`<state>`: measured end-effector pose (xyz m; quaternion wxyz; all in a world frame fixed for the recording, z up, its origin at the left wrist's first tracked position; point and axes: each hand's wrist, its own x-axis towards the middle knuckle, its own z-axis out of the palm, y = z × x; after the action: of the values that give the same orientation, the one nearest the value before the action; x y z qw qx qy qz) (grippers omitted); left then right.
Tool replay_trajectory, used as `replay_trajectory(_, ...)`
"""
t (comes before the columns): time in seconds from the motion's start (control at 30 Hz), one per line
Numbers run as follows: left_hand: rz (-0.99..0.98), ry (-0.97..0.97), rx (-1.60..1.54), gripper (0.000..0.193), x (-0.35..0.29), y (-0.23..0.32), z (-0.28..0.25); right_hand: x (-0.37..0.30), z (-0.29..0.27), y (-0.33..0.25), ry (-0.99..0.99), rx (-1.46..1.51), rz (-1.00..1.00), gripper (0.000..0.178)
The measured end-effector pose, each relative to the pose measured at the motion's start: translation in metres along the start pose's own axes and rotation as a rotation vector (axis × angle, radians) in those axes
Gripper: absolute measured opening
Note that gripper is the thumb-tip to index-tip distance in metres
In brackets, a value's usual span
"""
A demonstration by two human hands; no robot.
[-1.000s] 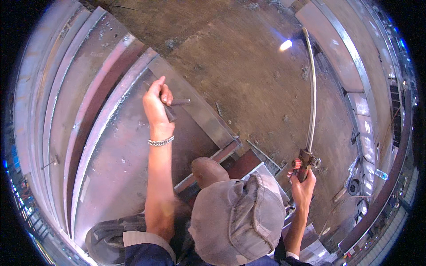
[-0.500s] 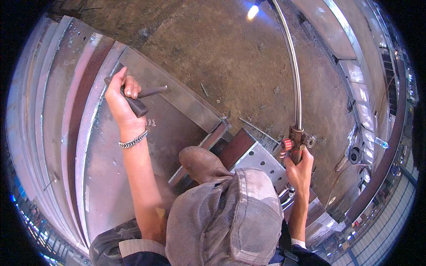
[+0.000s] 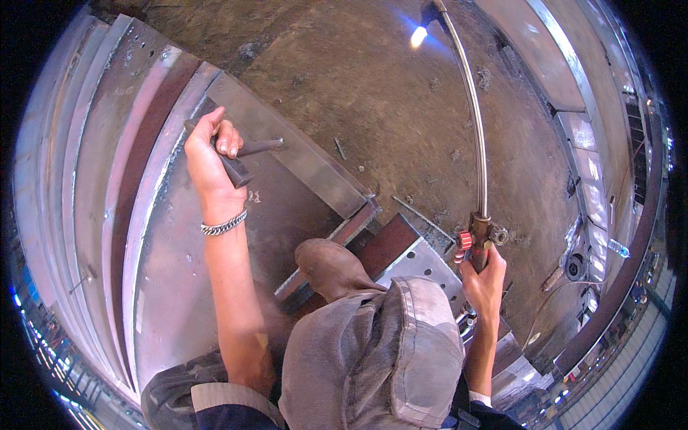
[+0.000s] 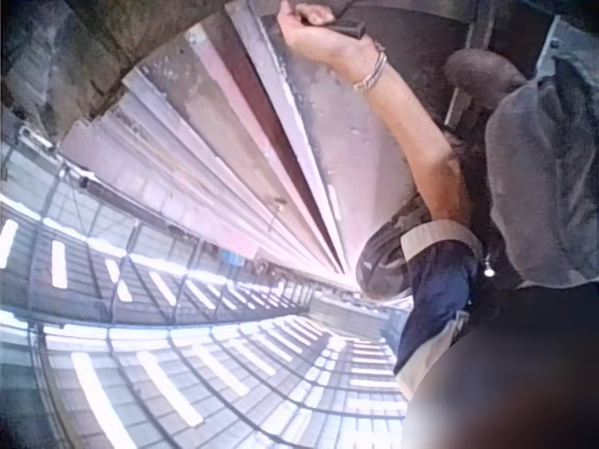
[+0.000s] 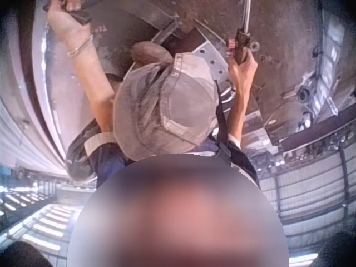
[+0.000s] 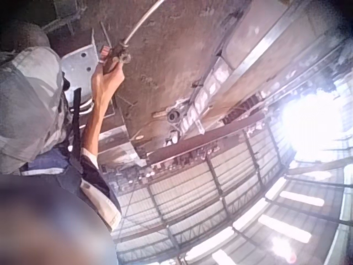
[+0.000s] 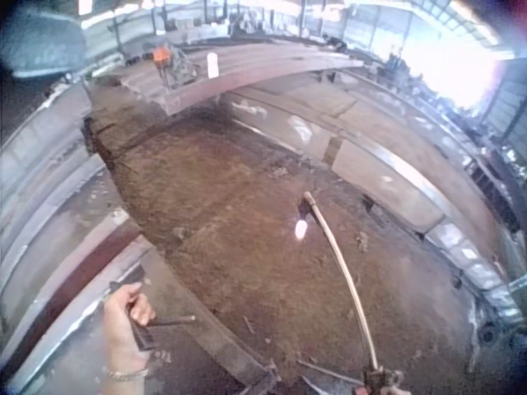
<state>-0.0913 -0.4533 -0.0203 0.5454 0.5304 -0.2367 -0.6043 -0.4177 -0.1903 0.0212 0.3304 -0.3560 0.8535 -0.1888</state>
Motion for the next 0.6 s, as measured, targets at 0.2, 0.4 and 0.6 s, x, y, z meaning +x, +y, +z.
replay_trajectory(0.2, -0.023, -0.026, 0.015, 0.027, 0.0027, 0.0, -0.0027, -0.0017, 0.0005, 0.0001, -0.024, -0.024, 0.019, 0.025)
replay_trajectory(0.4, -0.026, -0.034, 0.013, 0.028, 0.0039, -0.0002, -0.0029, -0.0013, -0.0002, 0.0027, -0.018, -0.003, 0.005, 0.027)
replay_trajectory(0.6, -0.012, -0.04, 0.024, 0.025, 0.0012, 0.0022, 0.0008, -0.0013, -0.0005, 0.0063, 0.001, 0.004, 0.016, 0.026)
